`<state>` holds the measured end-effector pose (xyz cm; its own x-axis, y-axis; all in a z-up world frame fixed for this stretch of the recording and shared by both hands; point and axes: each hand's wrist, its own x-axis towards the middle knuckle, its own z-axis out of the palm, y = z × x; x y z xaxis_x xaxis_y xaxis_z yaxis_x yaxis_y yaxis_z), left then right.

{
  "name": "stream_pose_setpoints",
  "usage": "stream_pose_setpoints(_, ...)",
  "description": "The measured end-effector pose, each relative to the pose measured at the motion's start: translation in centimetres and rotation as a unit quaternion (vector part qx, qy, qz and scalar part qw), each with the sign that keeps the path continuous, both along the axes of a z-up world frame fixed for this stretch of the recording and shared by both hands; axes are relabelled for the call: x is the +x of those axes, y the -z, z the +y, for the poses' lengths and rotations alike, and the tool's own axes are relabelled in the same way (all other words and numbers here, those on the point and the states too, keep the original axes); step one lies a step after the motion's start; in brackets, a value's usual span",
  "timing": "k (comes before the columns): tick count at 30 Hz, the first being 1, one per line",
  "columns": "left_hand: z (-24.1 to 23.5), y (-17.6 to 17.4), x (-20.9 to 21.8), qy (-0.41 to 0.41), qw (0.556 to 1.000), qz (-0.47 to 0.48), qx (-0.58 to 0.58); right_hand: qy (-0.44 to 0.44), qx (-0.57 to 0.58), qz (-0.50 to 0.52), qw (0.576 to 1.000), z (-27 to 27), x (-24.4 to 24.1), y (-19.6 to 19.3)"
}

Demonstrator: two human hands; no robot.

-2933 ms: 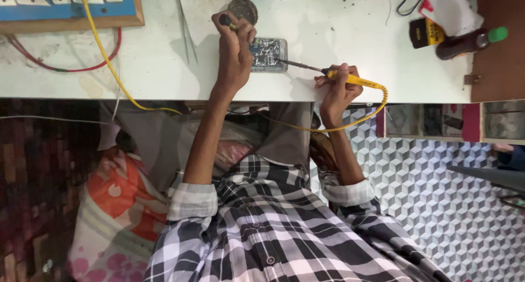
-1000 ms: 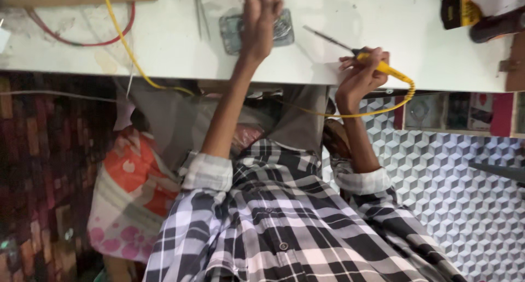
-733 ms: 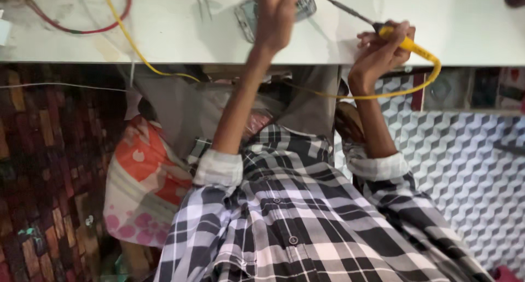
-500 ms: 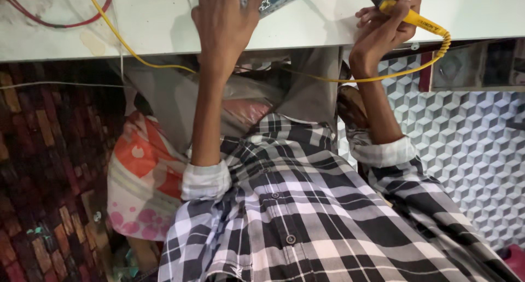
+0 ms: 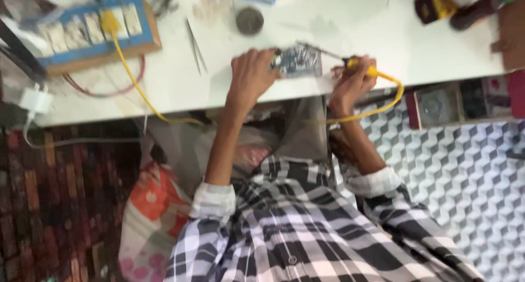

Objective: The person uses a soldering iron and solder wire to apply solder to a small electronic component on a workbench. They repeatedly heat the component and feed solder to create connections.

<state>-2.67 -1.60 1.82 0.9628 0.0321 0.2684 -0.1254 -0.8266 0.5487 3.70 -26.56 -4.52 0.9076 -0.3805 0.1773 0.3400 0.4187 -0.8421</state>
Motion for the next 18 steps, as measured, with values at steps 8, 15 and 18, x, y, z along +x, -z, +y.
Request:
stream_pose_setpoints(8,-0.6,-3.8,0.0,0.008,0.997,0.08,-0.014,0.005,0.019,0.0,1.0,0.7,-0.4,-1.1)
stream_pose_setpoints(15,-2.6,-4.3,-0.2,-0.027,0.997,0.065,0.001,0.01,0.032,0.002,0.999,0.4,0.6,-0.4)
stream_pose_setpoints(18,-3.3,-3.9,0.1,-0.042,0.999,0.018,0.007,0.008,0.026,-0.013,1.0,0.5,0.6,-0.7)
